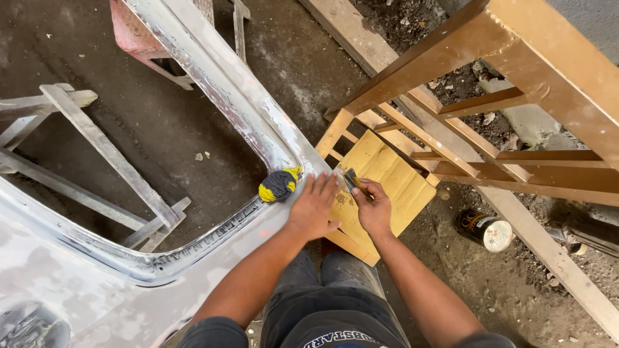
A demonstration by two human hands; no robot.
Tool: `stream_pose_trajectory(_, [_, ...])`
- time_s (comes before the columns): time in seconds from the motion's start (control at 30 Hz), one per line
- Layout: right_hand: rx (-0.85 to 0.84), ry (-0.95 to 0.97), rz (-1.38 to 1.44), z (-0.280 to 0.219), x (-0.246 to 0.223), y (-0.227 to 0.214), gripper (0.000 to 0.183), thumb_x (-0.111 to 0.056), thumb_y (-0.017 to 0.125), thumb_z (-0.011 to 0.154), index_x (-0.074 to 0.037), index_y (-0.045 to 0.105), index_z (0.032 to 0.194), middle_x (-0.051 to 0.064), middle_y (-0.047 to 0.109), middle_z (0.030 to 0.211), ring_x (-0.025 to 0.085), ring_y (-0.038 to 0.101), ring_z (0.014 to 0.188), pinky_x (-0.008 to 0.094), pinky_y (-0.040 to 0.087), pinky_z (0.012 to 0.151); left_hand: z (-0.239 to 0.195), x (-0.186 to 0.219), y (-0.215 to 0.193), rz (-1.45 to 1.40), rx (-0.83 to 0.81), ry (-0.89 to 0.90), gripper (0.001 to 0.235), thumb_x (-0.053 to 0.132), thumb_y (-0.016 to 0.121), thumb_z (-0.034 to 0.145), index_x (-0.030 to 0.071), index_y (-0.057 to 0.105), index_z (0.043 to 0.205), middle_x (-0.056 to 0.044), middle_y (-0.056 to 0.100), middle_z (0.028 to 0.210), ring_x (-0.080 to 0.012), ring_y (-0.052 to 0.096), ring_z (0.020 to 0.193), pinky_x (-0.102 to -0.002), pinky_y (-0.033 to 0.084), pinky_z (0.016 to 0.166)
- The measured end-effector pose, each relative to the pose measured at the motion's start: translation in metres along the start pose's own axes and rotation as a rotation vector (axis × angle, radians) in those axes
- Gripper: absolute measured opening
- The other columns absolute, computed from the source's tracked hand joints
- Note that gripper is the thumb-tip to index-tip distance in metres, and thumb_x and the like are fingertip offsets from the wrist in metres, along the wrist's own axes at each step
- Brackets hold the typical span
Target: The person scrapes paint off a white car door using a metal scraper held in the right hand. They repeatedly wipe the scraped area with a yellow cloth held in the left hand to remove debris. The person works along the door's edge and frame, alternating between scraping and wiping.
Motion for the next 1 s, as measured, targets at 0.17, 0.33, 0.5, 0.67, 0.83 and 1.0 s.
stream_pose_trajectory(0.17, [0.012,0.023,-0.044,-0.002,-0.006,-0.006,0.019,-0.008,0.074,0.092,0.001,0.074,0.109,0.007,0.068,0.121,0.015,0.068,0.1,0.028,0.055,0.088,0.016,0.004,0.039,-0.07,0.181,0.019,0.095,0.062,0.05,0.092,-0.001,0.024,0.158,-0.018,0.016,0.168,-0.035,0.014,0.155,-0.053,0.011,0.123])
stream_pose_trajectory(0.33, [0.01,0.01,-0.061,-0.004,0.001,-0.008,0.02,-0.009,0.074,0.093,0.002,0.074,0.11,0.007,0.069,0.121,0.014,0.068,0.098,0.027,0.055,0.087,0.018,0.002,0.024,-0.14,0.273,-0.097,0.094,0.059,0.053,0.092,-0.001,0.025,0.158,-0.018,0.016,0.168,-0.0346,0.015,0.155,-0.052,0.012,0.123])
stream_pose_trajectory(0.5, [-0.001,0.004,-0.074,-0.002,-0.007,-0.005,0.02,-0.009,0.074,0.093,0.001,0.074,0.11,0.007,0.069,0.12,0.014,0.069,0.097,0.027,0.055,0.085,-0.013,0.001,0.051,-0.209,0.411,-0.087,0.091,0.051,0.059,0.089,0.001,0.027,0.158,-0.015,0.019,0.168,-0.033,0.017,0.156,-0.048,0.013,0.125])
stream_pose_trajectory(0.67, [-0.056,0.002,-0.038,0.001,-0.011,0.004,0.02,-0.01,0.073,0.094,0.001,0.073,0.11,0.006,0.068,0.12,0.013,0.069,0.095,0.028,0.056,0.082,-0.048,-0.001,0.075,-0.297,0.522,-0.16,0.088,0.047,0.06,0.09,0.002,0.028,0.159,-0.015,0.02,0.169,-0.0332,0.018,0.155,-0.048,0.014,0.126])
stream_pose_trajectory(0.83, [-0.106,-0.029,-0.04,-0.003,-0.016,0.017,0.021,-0.01,0.073,0.093,0.002,0.073,0.111,0.006,0.067,0.12,0.013,0.068,0.092,0.028,0.056,0.081,-0.079,-0.003,0.086,-0.336,0.477,-0.258,0.088,0.046,0.06,0.089,0.003,0.027,0.158,-0.014,0.018,0.168,-0.0322,0.018,0.154,-0.048,0.013,0.124])
stream_pose_trajectory(1.0, [-0.108,-0.041,-0.104,-0.006,-0.013,0.027,0.022,-0.011,0.075,0.092,0.001,0.073,0.111,0.007,0.068,0.119,0.015,0.068,0.09,0.028,0.055,0.08,-0.11,-0.007,0.107,-0.294,0.467,-0.305,0.088,0.047,0.059,0.09,0.004,0.025,0.159,-0.013,0.017,0.169,-0.0323,0.016,0.155,-0.049,0.012,0.125])
Point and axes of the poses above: each hand's wrist, its own z-axis towards the middle knuckle, its own y-axis out of the palm, x = y × z, the point moved 5 cm from there along z, towards the middle knuckle
